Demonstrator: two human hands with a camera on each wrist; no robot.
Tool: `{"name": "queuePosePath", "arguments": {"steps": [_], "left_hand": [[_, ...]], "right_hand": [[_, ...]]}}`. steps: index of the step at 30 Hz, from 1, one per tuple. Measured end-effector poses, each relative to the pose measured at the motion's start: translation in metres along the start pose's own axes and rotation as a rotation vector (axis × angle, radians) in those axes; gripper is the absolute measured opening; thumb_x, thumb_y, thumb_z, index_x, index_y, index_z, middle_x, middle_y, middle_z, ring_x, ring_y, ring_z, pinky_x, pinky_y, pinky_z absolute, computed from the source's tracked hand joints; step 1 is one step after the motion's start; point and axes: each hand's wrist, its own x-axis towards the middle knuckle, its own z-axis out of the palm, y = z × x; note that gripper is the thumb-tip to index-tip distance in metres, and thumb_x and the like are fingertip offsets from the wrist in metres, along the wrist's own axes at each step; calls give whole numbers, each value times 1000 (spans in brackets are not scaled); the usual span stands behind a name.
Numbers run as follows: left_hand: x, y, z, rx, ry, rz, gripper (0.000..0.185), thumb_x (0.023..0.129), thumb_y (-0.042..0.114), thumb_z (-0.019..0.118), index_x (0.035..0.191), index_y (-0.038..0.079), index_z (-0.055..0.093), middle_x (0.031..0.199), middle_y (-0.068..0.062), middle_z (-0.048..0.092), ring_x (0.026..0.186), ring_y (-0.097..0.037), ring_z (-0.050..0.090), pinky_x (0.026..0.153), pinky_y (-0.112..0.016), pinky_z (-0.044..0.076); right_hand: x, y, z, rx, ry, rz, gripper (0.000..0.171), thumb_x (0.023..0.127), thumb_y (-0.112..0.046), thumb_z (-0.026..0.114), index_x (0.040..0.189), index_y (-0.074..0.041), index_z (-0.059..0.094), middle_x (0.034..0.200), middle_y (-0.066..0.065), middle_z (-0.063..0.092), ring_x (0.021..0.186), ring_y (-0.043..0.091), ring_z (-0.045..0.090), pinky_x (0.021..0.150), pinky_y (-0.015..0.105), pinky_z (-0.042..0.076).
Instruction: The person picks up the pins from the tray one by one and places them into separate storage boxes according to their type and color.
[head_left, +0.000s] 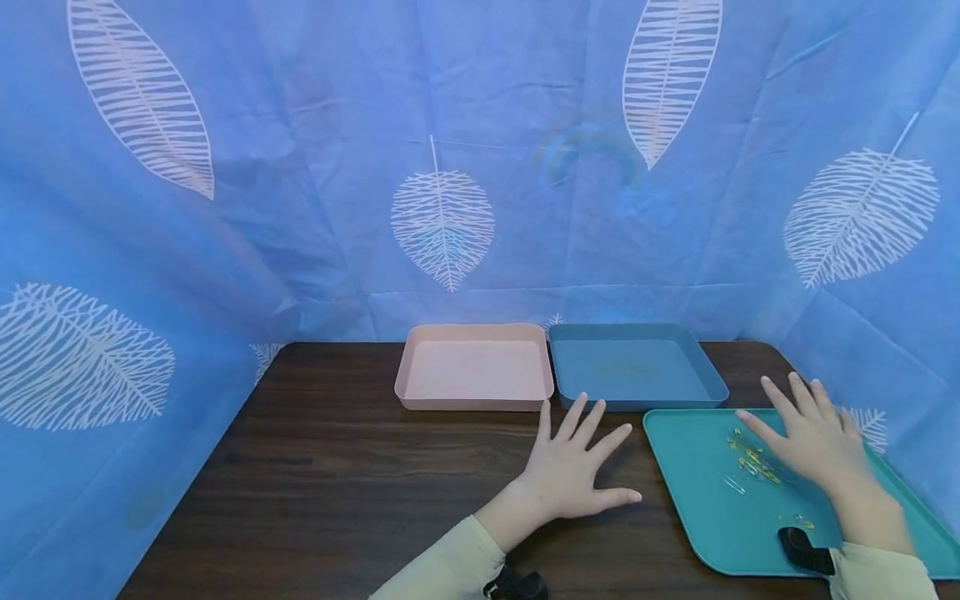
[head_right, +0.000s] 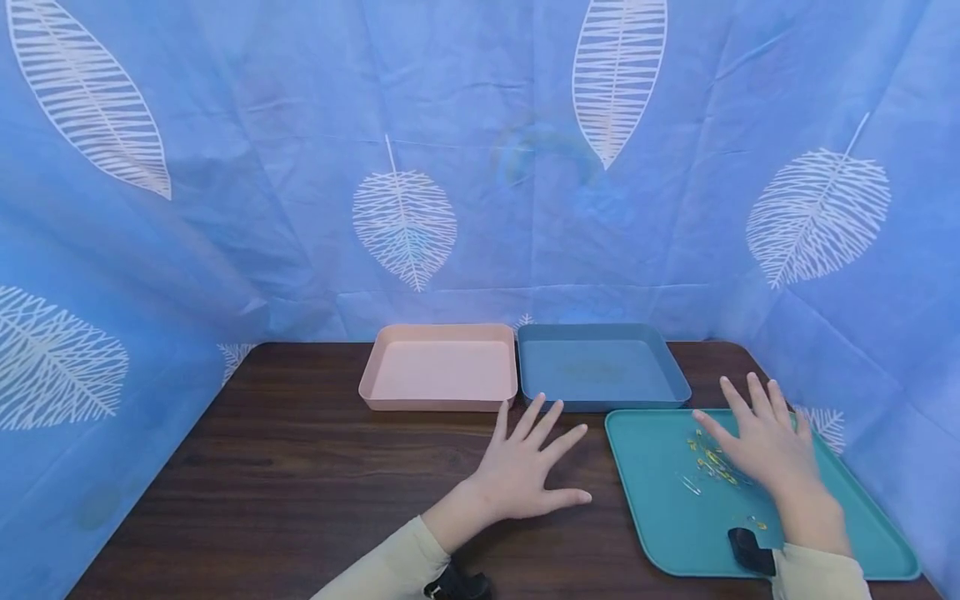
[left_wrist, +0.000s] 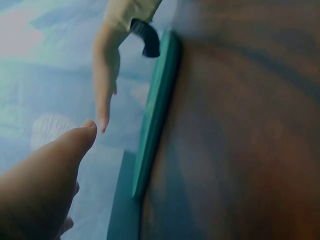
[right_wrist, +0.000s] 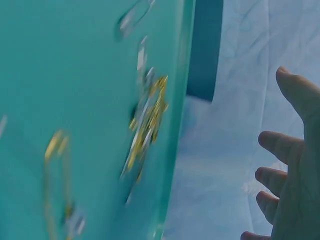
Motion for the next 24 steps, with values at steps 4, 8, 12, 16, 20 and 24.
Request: {"name": "queuePosePath", "arguments": {"steps": [4, 8, 12, 16, 20, 24], "left_hand": [[5, 18, 4, -12, -65, 57, 80, 86, 83, 23, 152, 48, -7, 165, 5, -7, 151, -18, -18, 118, -63, 6], [11, 34, 6, -22, -129, 96, 78, 86, 83, 22, 151, 49, -5, 165, 8, -5, 153, -17, -14, 119, -61, 7], [16, 45, 10, -4, -194, 120, 76, 86, 83, 22, 151, 51, -3, 165, 10, -1, 153, -15, -10, 119, -60, 9], [19, 54, 13, 6, -269, 137, 75, 85, 83, 22, 149, 54, -5, 165, 14, 0, 153, -13, -8, 120, -58, 10], [23, 60, 15, 6, -337, 146, 73, 85, 84, 22, 146, 57, -9, 163, 18, -2, 153, -12, -9, 120, -56, 9], [26, 63, 17, 9, -376, 143, 72, 84, 84, 21, 144, 58, -9, 162, 21, -3, 153, -11, -10, 121, -56, 8]], "right_hand": [[-10, 15, 1, -27, -8, 45, 88, 97, -60, 42, 157, -14, -3, 157, 30, -12, 143, 50, -20, 100, 80, 1], [-16, 29, 3, -45, -2, 93, 91, 96, -62, 42, 156, -11, -4, 156, 32, -11, 143, 52, -18, 100, 80, 1], [-22, 42, 3, -60, 4, 134, 93, 95, -63, 42, 155, -8, -4, 155, 34, -10, 142, 54, -16, 99, 80, 2], [-30, 52, 0, -76, -5, 168, 96, 95, -65, 42, 154, -6, -6, 153, 35, -12, 141, 54, -19, 99, 81, 2], [-34, 58, -5, -84, -1, 187, 97, 95, -64, 41, 153, -4, -7, 152, 37, -11, 140, 55, -19, 99, 81, 3], [-38, 63, -7, -87, 4, 193, 97, 95, -63, 43, 153, -3, -5, 152, 38, -12, 139, 56, -20, 99, 81, 3]]}}
